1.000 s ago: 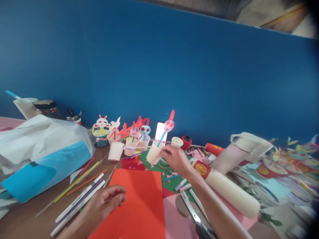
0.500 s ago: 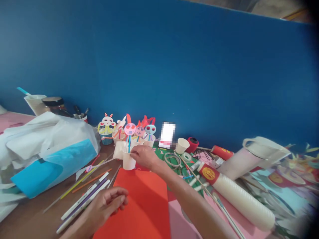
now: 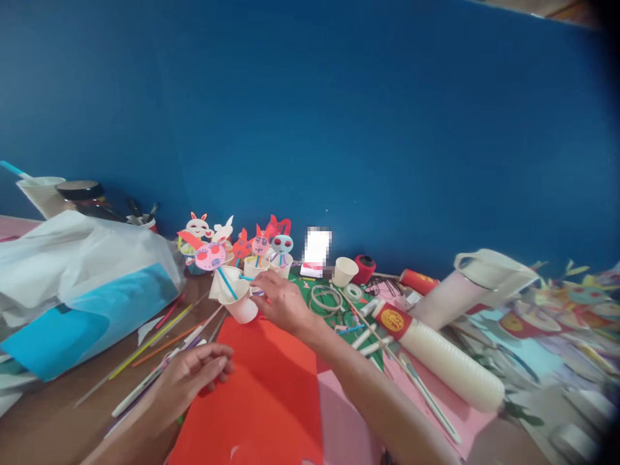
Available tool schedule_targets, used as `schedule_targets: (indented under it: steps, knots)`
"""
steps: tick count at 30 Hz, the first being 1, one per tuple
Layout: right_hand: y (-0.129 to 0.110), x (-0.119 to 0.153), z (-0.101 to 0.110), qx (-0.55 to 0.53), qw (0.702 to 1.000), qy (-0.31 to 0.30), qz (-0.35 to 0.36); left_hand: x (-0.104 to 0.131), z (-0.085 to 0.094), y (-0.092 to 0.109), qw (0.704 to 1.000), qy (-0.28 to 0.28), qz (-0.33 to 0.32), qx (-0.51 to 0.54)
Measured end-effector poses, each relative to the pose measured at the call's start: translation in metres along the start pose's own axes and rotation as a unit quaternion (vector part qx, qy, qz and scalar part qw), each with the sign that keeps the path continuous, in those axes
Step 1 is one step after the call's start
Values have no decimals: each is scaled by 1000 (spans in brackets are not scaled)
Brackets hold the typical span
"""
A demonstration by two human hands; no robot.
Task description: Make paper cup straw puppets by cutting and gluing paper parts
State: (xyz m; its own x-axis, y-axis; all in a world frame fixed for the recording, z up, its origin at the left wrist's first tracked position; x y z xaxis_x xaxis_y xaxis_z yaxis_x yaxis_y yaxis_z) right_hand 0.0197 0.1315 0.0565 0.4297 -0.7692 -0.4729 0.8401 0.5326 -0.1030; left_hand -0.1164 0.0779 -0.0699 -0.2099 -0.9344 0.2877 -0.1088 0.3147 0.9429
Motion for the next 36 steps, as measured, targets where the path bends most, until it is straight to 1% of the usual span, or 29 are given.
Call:
schedule_targets:
  steps: [3,6,8,10,13,15,17,19,22,26,28,32,34,36]
  knots:
    - [4,8,5,-2,1000,0,-2,-3,7,2,1000,12,8,-15]
    - [8,21,11,-5,1000,4,-4,-8,13,7,999,26,-7,-22]
    - [12,32,13,-7,1000,-1,-9,-9,13,9,999,22,-12,-33]
    - [17,46,14,-13,1000,-12,-19,-7,12,11,999,9,-10,-52]
    - [23,72,14,-32,999,-29,-34,1,11,19,997,-1,-14,-78]
    - [21,91,13,-42,998,-42,-30,10,14,23,995,8,-11,-96]
    - [13,109,10,-40,997,-61,-9,19,19,21,994,13,12,-110]
    - [5,125,6,-30,996,-82,6,27,26,14,990,17,46,-133]
    - [1,143,1,-19,995,-100,3,40,38,0,981,20,95,-165]
    - [-2,154,3,-20,994,-108,-2,50,56,-12,974,30,127,-186]
    - [0,155,6,-13,994,-110,-17,52,60,-15,973,27,134,-184]
    - [7,156,10,20,992,-118,-40,51,58,-13,975,17,132,-180]
    - [8,158,11,31,991,-128,-34,49,54,-6,978,22,115,-170]
    - [11,164,11,43,988,-143,-41,47,49,3,984,26,83,-157]
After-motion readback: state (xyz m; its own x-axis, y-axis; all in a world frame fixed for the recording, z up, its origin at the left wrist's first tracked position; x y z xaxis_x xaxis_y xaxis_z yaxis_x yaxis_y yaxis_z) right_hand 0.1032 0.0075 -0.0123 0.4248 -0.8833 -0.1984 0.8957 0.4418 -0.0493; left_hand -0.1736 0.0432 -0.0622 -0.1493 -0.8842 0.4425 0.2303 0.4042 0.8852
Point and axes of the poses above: each hand's wrist, its own x-axis away from the middle knuckle, its own z-axis out of the back of the hand, y = z × x, the point moved 10 cm from there along -x, towards the middle knuckle, and after that the axes turned 14 degrees about x, right-handed, at the moved point
